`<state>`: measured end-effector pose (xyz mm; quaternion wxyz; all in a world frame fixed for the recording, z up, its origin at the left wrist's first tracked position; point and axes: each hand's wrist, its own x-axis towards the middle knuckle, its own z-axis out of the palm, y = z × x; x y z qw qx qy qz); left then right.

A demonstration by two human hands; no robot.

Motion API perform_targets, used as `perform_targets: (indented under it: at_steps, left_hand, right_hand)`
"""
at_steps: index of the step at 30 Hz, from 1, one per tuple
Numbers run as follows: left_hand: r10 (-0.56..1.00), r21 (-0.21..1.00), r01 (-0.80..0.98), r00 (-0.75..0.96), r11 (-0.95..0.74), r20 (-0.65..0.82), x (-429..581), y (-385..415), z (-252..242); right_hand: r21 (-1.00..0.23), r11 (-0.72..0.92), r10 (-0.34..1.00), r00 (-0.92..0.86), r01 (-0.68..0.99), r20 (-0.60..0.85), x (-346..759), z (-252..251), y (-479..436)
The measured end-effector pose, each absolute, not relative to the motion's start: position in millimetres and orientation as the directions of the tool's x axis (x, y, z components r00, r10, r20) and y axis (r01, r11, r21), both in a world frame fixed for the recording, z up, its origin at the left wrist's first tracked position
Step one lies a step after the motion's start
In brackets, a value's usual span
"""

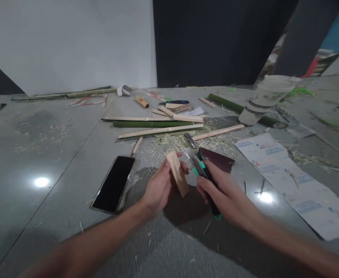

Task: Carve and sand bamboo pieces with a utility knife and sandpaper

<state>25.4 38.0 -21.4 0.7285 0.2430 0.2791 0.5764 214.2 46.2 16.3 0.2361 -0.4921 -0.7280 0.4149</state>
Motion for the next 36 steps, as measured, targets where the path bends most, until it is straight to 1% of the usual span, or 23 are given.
perform_targets:
  at_steps: [2, 5, 8, 10, 13, 19, 25, 28, 31, 36]
  left_hand:
    - [0.97, 0.666, -0.707, 0.208, 0.237, -0.125, 27.0, 36.2, -22.0]
    - [0.966, 0.662, -0.706, 0.218, 0.253, -0.137, 26.9, 35.4, -23.2]
    - [0.963, 0.667, -0.697, 0.231, 0.263, -0.138, 25.7, 35.0, -24.5]
    - [0.964, 0.675, -0.691, 0.23, 0.259, -0.134, 25.7, 34.2, -24.5]
    - [0.964, 0.685, -0.681, 0.225, 0.258, -0.14, 27.4, 32.6, -22.2]
    - [0.961, 0.684, -0.676, 0.219, 0.275, -0.169, 30.5, 32.4, -17.4]
    - [0.967, 0.705, -0.665, 0.215, 0.248, -0.138, 29.0, 32.8, -22.5]
    - [0.968, 0.716, -0.656, 0.218, 0.24, -0.124, 28.9, 32.5, -23.3]
    - [0.968, 0.701, -0.67, 0.217, 0.243, -0.128, 29.5, 32.8, -21.6]
    - [0.968, 0.692, -0.677, 0.192, 0.249, -0.16, 29.7, 33.4, -17.9]
  right_hand:
    - [-0.858, 0.182, 0.888, -0.454, 0.481, -0.067, 211.2, 16.5, 38.2]
    - [-0.844, 0.231, 0.871, -0.489, 0.484, -0.042, 209.5, 15.2, 32.4]
    - [-0.861, 0.198, 0.86, -0.504, 0.469, -0.077, 209.0, 14.7, 31.8]
    - [-0.872, 0.185, 0.86, -0.505, 0.452, -0.079, 208.8, 15.1, 32.1]
    - [-0.862, 0.215, 0.868, -0.495, 0.459, -0.047, 208.6, 16.2, 32.1]
    - [-0.852, 0.219, 0.871, -0.489, 0.476, -0.049, 207.8, 17.4, 31.9]
    - [-0.861, 0.189, 0.879, -0.471, 0.472, -0.066, 207.5, 16.6, 31.9]
    - [-0.852, 0.198, 0.879, -0.473, 0.485, -0.064, 208.3, 16.2, 31.2]
    - [-0.844, 0.215, 0.878, -0.475, 0.492, -0.053, 208.6, 15.4, 30.4]
    - [-0.862, 0.181, 0.859, -0.503, 0.473, -0.095, 206.6, 15.3, 28.2]
